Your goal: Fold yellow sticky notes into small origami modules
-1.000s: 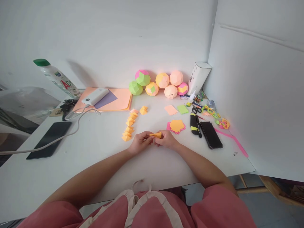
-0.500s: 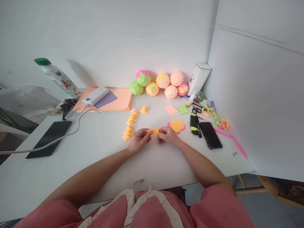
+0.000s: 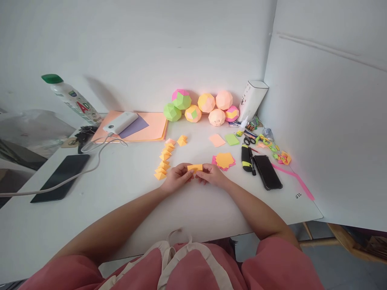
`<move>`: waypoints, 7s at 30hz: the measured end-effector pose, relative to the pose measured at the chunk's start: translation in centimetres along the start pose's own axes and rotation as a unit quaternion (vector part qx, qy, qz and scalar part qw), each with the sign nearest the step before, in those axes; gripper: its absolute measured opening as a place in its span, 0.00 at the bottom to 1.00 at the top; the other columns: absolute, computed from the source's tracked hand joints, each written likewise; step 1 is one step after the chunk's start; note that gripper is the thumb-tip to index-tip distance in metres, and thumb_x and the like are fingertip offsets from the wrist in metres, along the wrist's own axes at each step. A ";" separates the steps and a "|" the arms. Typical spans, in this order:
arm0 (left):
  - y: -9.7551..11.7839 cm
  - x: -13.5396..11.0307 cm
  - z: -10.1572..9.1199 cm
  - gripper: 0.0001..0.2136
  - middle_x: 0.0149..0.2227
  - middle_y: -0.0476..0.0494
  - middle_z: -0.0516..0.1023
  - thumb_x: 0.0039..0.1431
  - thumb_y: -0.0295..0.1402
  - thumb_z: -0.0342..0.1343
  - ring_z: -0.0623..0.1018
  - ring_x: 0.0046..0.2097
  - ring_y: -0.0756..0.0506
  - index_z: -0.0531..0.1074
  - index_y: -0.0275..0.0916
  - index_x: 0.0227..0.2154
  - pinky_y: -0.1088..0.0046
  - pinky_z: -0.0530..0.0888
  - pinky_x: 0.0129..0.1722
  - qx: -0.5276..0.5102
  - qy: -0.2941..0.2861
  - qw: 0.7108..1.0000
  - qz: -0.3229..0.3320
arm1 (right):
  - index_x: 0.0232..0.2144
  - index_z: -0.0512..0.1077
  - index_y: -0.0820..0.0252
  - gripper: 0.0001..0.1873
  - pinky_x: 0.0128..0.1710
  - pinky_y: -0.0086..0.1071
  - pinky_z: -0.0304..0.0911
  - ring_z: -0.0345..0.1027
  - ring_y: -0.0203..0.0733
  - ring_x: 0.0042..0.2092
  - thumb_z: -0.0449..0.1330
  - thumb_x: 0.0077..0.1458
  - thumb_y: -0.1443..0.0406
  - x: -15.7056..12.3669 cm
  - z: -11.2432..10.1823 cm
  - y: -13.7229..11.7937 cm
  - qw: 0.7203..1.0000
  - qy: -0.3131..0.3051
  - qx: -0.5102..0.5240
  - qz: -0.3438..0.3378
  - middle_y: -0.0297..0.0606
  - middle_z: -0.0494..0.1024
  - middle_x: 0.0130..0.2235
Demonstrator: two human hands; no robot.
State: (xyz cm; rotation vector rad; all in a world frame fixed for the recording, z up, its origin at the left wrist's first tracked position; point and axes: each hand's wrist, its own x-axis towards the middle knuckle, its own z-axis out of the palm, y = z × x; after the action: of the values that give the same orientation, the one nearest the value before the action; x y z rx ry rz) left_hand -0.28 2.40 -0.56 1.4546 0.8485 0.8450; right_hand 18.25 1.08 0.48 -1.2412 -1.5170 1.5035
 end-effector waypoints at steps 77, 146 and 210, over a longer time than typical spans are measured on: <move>0.7 0.5 -0.7 0.16 0.25 0.49 0.69 0.54 0.47 0.52 0.69 0.24 0.53 0.68 0.37 0.30 0.75 0.69 0.25 -0.073 0.011 0.996 -0.051 | 0.31 0.74 0.63 0.16 0.20 0.27 0.67 0.66 0.33 0.21 0.59 0.49 0.55 -0.3 1.4 0.6 0.986 0.124 -0.073 -0.080 0.34 0.72 0.21; 1.2 0.6 -0.7 0.19 0.30 0.46 0.75 0.48 0.46 0.57 0.71 0.27 0.52 0.70 0.37 0.38 0.75 0.69 0.28 -0.034 -0.044 0.996 -0.071 | 0.26 0.74 0.60 0.07 0.26 0.31 0.67 0.66 0.33 0.24 0.62 0.47 0.61 0.3 0.7 0.2 0.983 0.118 -0.007 -0.138 0.33 0.71 0.27; 1.3 0.9 -0.8 0.17 0.25 0.47 0.76 0.46 0.48 0.58 0.72 0.23 0.53 0.67 0.36 0.24 0.78 0.66 0.23 -0.013 -0.030 0.993 -0.115 | 0.21 0.66 0.63 0.19 0.17 0.25 0.59 0.67 0.32 0.19 0.59 0.49 0.53 0.2 0.6 -0.5 0.996 0.087 -0.006 -0.012 0.35 0.75 0.23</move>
State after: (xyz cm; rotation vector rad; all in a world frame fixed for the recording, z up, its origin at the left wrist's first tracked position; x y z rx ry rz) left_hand -0.51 3.54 0.82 1.3239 0.9354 0.6343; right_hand 17.51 1.12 0.88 -1.3205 -1.4230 1.3368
